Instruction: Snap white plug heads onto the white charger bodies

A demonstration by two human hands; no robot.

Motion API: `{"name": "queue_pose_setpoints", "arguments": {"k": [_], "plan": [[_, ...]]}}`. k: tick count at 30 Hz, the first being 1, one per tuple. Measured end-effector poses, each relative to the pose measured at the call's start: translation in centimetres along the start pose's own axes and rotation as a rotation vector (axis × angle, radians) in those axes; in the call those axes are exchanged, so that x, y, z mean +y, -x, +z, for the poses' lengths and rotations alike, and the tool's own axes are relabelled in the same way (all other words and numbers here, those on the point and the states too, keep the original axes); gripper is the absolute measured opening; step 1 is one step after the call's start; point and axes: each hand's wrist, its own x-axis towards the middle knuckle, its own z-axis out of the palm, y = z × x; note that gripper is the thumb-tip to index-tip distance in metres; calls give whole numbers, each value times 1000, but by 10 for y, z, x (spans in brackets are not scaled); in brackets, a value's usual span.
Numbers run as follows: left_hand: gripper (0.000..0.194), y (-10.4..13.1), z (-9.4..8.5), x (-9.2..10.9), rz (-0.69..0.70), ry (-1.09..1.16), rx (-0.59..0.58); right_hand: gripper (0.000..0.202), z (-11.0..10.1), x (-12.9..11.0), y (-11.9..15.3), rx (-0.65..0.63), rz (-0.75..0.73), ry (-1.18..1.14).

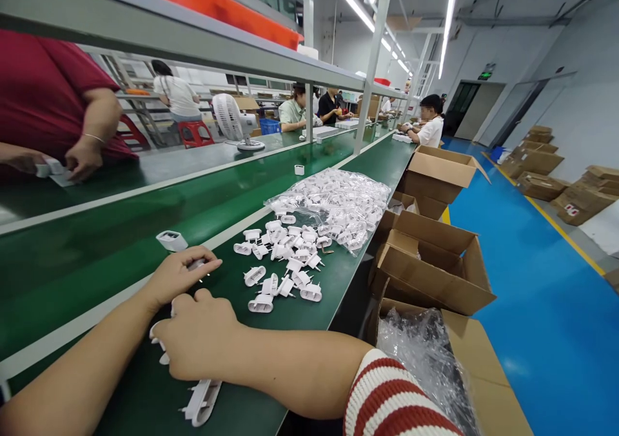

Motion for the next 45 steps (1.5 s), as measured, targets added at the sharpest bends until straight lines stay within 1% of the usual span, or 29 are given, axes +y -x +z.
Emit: {"name": "queue_pose_setpoints", "arguments": {"k": [2, 3, 4, 5, 8, 9, 10, 12, 14, 15, 16, 17, 19, 21, 22, 23, 25, 26, 28, 31, 34, 36, 37, 39, 42, 44, 45], "plan": [[40, -1, 0, 3, 25, 63, 31, 36, 0, 0, 0, -1, -17, -6], [39, -2, 0, 3, 15, 79, 76, 36, -1, 1, 0, 4, -30, -14], [38, -2, 0, 4, -15, 81, 151, 35, -1, 1, 0, 14, -43, -25], [36, -3, 0, 3, -63, 72, 251, 33, -2, 2, 0, 28, -52, -36], [28, -5, -4, -3, -254, 9, 609, 27, -5, 4, 2, 72, -46, -56], [28, -6, -6, -7, -312, -10, 701, 27, -5, 5, 2, 91, -41, -62], [34, -7, -9, -12, -363, -24, 765, 28, -6, 6, 2, 110, -39, -77], [59, -9, -13, -24, -456, -35, 819, 32, -6, 7, 2, 144, -30, -142], [84, -11, -15, -35, -534, -19, 797, 35, -4, 7, 1, 181, 14, -270], [89, -12, -16, -41, -564, -2, 771, 34, -3, 8, 0, 204, 48, -360], [86, -13, -16, -45, -585, 19, 744, 32, -1, 9, -2, 231, 84, -471], [79, -14, -16, -48, -599, 41, 723, 32, 1, 10, -5, 261, 119, -604], [61, -15, -16, -50, -605, 75, 705, 43, 2, 13, -12, 310, 178, -923], [54, -16, -17, -48, -600, 93, 708, 60, 0, 18, -18, 304, 243, -1291], [54, -15, -19, -45, -595, 99, 706, 61, -3, 19, -21, 274, 272, -1453], [55, -13, -22, -42, -587, 104, 700, 57, -6, 21, -23, 233, 293, -1582], [57, -4, -31, -35, -555, 109, 681, 37, -15, 24, -24, 147, 310, -1737], [59, 5, -35, -31, -531, 111, 670, 28, -20, 24, -24, 116, 309, -1767], [62, 30, -43, -23, -472, 121, 639, 21, -28, 25, -22, 81, 315, -1827], [64, 84, -47, -5, -391, 170, 545, 19, -34, 24, -18, 36, 356, -1939], [68, 144, -40, 17, -343, 198, 408, 22, -34, 19, -14, -35, 372, -1934], [72, 175, -32, 31, -338, 191, 322, 24, -33, 14, -12, -55, 364, -1859], [72, 186, -28, 37, -338, 188, 286, 25, -32, 12, -11, -45, 356, -1809], [69, 201, -22, 45, -320, 224, 225, 29, -31, 7, -9, 9, 325, -1701], [67, 211, -17, 49, -263, 358, 117, 33, -31, 2, -6, 101, 214, -1572], [74, 214, -18, 48, -243, 373, 95, 32, -31, -1, -4, 123, 123, -1532], [80, 216, -20, 47, -250, 341, 116, 31, -30, -2, -4, 131, 82, -1517]]}}
